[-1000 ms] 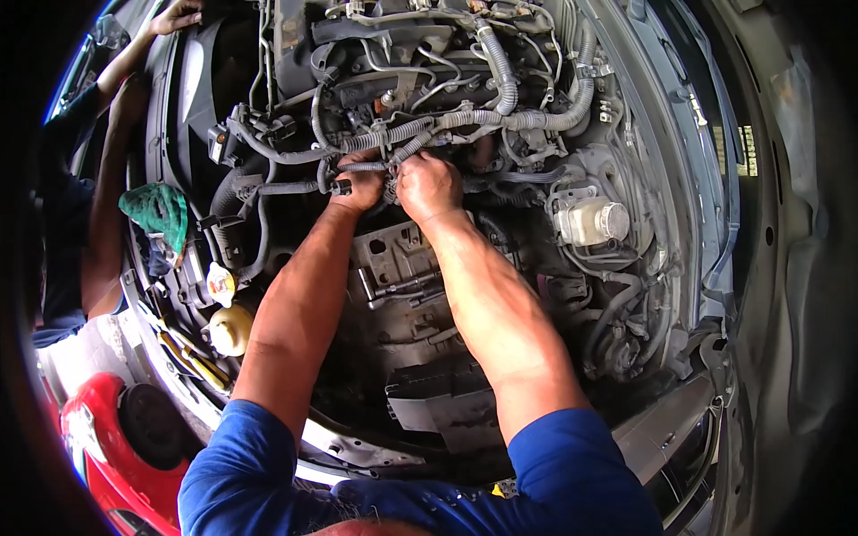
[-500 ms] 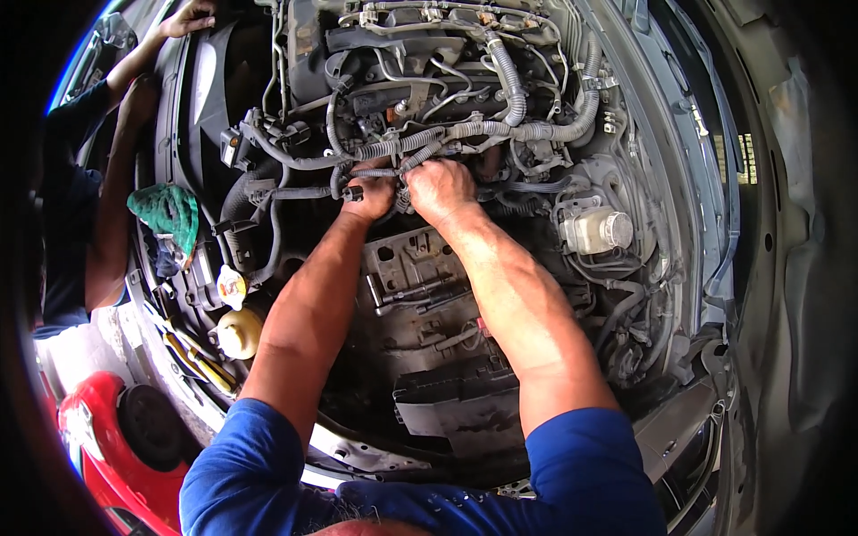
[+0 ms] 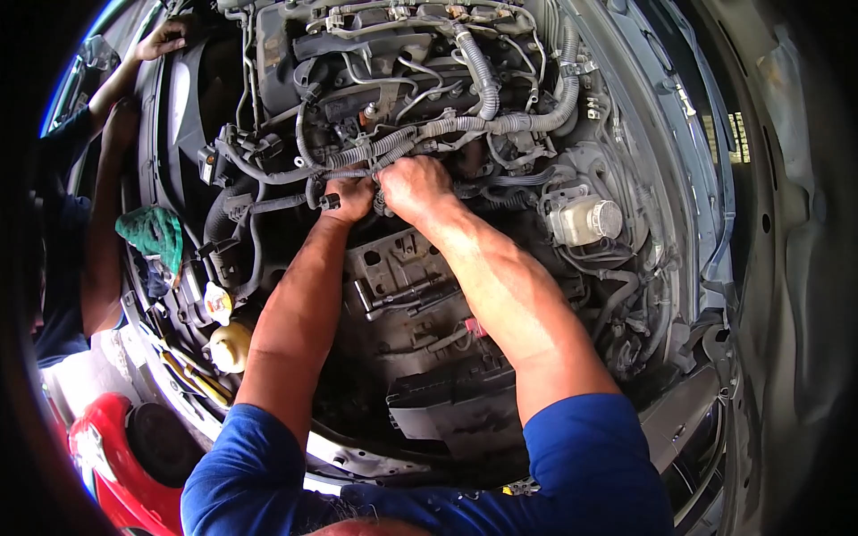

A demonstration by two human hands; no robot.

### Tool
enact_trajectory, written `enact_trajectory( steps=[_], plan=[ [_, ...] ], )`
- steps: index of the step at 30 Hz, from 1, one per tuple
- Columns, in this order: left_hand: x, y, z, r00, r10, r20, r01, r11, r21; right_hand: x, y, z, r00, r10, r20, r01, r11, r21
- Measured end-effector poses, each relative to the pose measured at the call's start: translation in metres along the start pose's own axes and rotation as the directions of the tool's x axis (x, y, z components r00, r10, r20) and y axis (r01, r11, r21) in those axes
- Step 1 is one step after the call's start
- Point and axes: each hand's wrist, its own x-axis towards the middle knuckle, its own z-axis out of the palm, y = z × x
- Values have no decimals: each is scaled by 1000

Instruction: Inspecting and repairing various components within a car's engine bay, including working on the throttle body.

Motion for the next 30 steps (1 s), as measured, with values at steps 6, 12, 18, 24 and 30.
enact_trajectory(
  steps=[6, 12, 18, 24, 30],
  plan=[
    [-5, 5, -12, 985, 160, 58, -164, 983, 85, 0, 5, 8, 996, -49, -70, 51, 998, 25],
    [-2, 5, -16, 979, 107, 172, -170, 896, 411, 4, 1, 9, 998, -28, -60, 33, 997, 71],
    [-3, 22, -18, 991, 31, 128, -59, 973, 224, 4, 4, 12, 1000, -15, -5, 15, 1000, 8],
    [-17, 41, -25, 994, -97, 45, 106, 954, -280, 4, 1, 9, 1000, -27, 2, 27, 997, -66],
    [-4, 28, -20, 982, -102, 158, 107, 994, -21, 2, 5, 12, 994, -58, -95, 51, 996, -77]
  ],
)
